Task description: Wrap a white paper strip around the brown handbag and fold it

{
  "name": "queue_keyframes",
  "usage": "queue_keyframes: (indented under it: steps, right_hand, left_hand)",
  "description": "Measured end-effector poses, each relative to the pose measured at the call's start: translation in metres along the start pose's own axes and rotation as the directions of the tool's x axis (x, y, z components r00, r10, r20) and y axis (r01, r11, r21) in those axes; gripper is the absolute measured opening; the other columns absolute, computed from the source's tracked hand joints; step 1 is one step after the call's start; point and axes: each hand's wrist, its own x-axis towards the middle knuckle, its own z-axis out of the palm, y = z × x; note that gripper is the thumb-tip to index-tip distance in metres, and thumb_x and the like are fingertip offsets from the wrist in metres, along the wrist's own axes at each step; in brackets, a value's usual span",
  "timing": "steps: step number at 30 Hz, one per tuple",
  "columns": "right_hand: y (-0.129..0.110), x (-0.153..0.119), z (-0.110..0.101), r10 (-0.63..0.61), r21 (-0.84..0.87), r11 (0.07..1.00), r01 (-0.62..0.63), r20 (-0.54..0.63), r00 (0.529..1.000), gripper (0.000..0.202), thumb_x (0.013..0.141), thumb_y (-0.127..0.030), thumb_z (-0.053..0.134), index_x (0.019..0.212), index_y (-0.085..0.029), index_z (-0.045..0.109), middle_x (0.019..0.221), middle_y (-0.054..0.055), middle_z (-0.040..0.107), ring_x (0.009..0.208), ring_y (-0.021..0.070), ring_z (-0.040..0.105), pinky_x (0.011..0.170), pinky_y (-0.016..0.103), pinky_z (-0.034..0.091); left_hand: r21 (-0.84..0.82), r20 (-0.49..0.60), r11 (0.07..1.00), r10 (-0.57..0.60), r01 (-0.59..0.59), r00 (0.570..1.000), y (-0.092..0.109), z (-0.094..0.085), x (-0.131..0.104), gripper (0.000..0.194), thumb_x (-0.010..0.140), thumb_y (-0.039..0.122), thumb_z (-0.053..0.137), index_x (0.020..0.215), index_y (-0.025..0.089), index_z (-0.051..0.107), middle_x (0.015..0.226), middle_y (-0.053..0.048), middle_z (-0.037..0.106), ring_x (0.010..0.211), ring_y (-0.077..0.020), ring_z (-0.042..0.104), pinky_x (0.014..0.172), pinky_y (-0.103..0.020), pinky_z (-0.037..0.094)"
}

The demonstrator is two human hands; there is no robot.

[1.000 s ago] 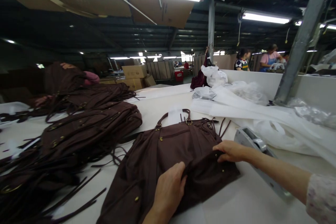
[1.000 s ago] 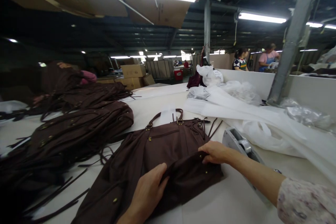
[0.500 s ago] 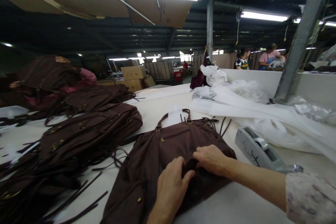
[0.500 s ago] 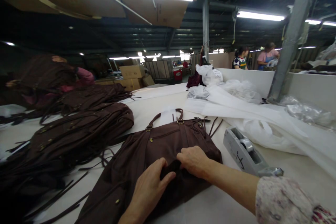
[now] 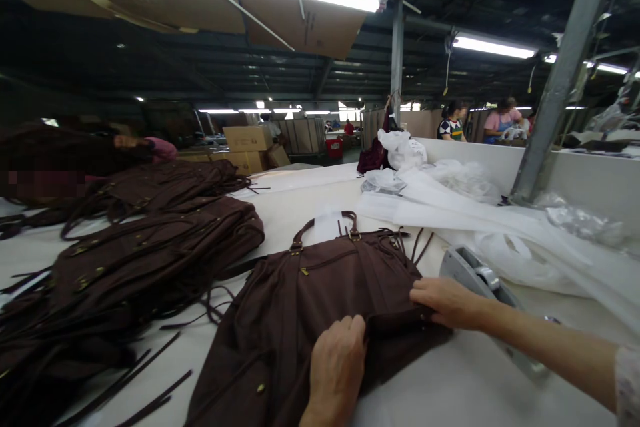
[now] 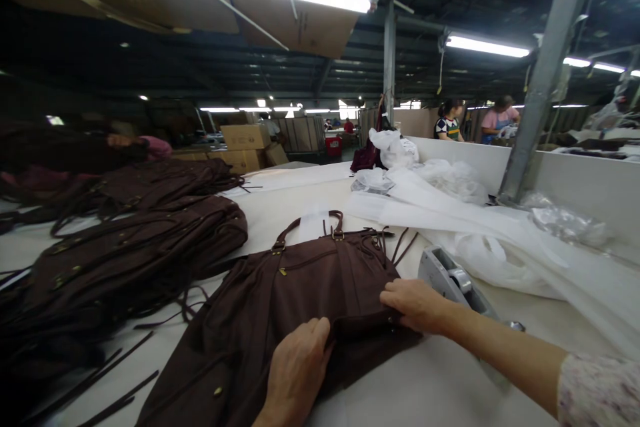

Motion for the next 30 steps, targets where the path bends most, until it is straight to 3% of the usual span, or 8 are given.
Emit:
queue_keyframes:
  steps: [4,8,10,13,18,24,27,30]
  right_hand:
    - [0.024,-0.012,-0.012,-0.120,0.174,0.977,0.120,-0.009,0.993,0.036,0.072,-0.039,0.076,0.095,-0.021,0.055,0.091,-0.002,0.060,0.081,0.0143,0.059,0.065,0.022,0.040]
    - [0.028,-0.014,-0.010,-0.138,0.033,0.989,0.141,-0.089,0.986,0.007,0.086,-0.021,0.060,0.092,-0.020,0.057,0.088,0.001,0.060,0.078,0.0133,0.057,0.067,0.022,0.041]
    - [0.024,-0.022,0.005,-0.167,-0.071,0.985,0.159,-0.135,0.977,0.011,0.092,-0.016,0.049,0.094,-0.019,0.059,0.088,0.004,0.061,0.078,0.0152,0.057,0.067,0.024,0.043]
    - [0.014,-0.043,0.043,-0.298,-0.302,0.930,0.211,-0.279,0.913,0.029,0.093,-0.009,0.039,0.114,-0.014,0.058,0.103,0.010,0.064,0.098,0.0200,0.059,0.078,0.029,0.049]
    - [-0.005,-0.064,0.091,-0.223,-0.448,0.894,-0.007,-0.459,0.860,0.044,0.084,-0.004,0.045,0.127,0.000,0.051,0.127,0.020,0.058,0.119,0.0307,0.052,0.096,0.039,0.048]
    - [-0.038,-0.051,0.034,0.026,-0.153,0.985,-0.080,-0.324,0.946,0.064,0.079,-0.039,0.068,0.133,-0.011,0.048,0.122,0.016,0.061,0.119,0.0338,0.051,0.107,0.053,0.036]
    - [-0.059,-0.026,0.000,0.033,-0.036,0.998,-0.045,-0.285,0.958,0.064,0.078,-0.044,0.071,0.132,-0.021,0.046,0.126,0.009,0.060,0.113,0.0284,0.056,0.097,0.045,0.048]
    - [-0.070,0.002,-0.009,0.042,-0.092,0.994,-0.066,-0.244,0.969,0.027,0.082,-0.034,0.068,0.105,-0.021,0.060,0.101,0.004,0.070,0.087,0.0247,0.065,0.073,0.038,0.055]
  left_hand:
    - [-0.052,-0.043,0.999,0.003,-0.005,0.999,-0.003,0.002,0.000,0.011,0.085,0.022,0.062,0.091,0.023,0.053,0.087,0.001,0.061,0.084,-0.0229,0.058,0.071,-0.034,0.042]
    - [-0.004,-0.107,1.000,0.025,-0.025,0.994,-0.003,0.004,-0.002,0.015,0.084,0.026,0.065,0.093,0.021,0.054,0.088,-0.001,0.060,0.083,-0.0243,0.057,0.070,-0.037,0.043]
    - [0.064,-0.159,0.993,0.110,-0.101,0.981,-0.004,0.008,-0.007,0.007,0.085,0.019,0.061,0.089,0.022,0.056,0.085,-0.001,0.059,0.079,-0.0238,0.056,0.069,-0.038,0.043]
    - [0.126,-0.216,0.950,0.309,-0.287,0.926,-0.008,0.016,-0.020,0.026,0.082,0.004,0.054,0.100,0.022,0.059,0.090,-0.001,0.060,0.082,-0.0227,0.055,0.075,-0.038,0.044]
    - [0.067,-0.241,0.880,0.472,-0.471,0.848,-0.017,0.010,-0.034,0.058,0.083,0.011,0.054,0.138,0.022,0.038,0.099,-0.005,0.059,0.084,-0.0219,0.055,0.076,-0.036,0.047]
    - [-0.297,-0.197,0.877,0.331,-0.378,0.923,-0.018,-0.012,-0.022,0.021,0.096,0.027,0.045,0.115,0.026,0.053,0.092,-0.003,0.055,0.085,-0.0178,0.054,0.074,-0.030,0.046]
    - [-0.248,-0.229,0.903,0.297,-0.351,0.927,-0.023,-0.014,-0.013,0.013,0.095,0.020,0.044,0.103,0.022,0.054,0.093,-0.004,0.054,0.087,-0.0198,0.053,0.075,-0.033,0.045]
    - [-0.058,-0.284,0.953,0.270,-0.298,0.920,-0.027,-0.011,-0.008,0.012,0.092,0.012,0.045,0.089,0.020,0.054,0.088,-0.004,0.053,0.081,-0.0214,0.050,0.072,-0.035,0.043]
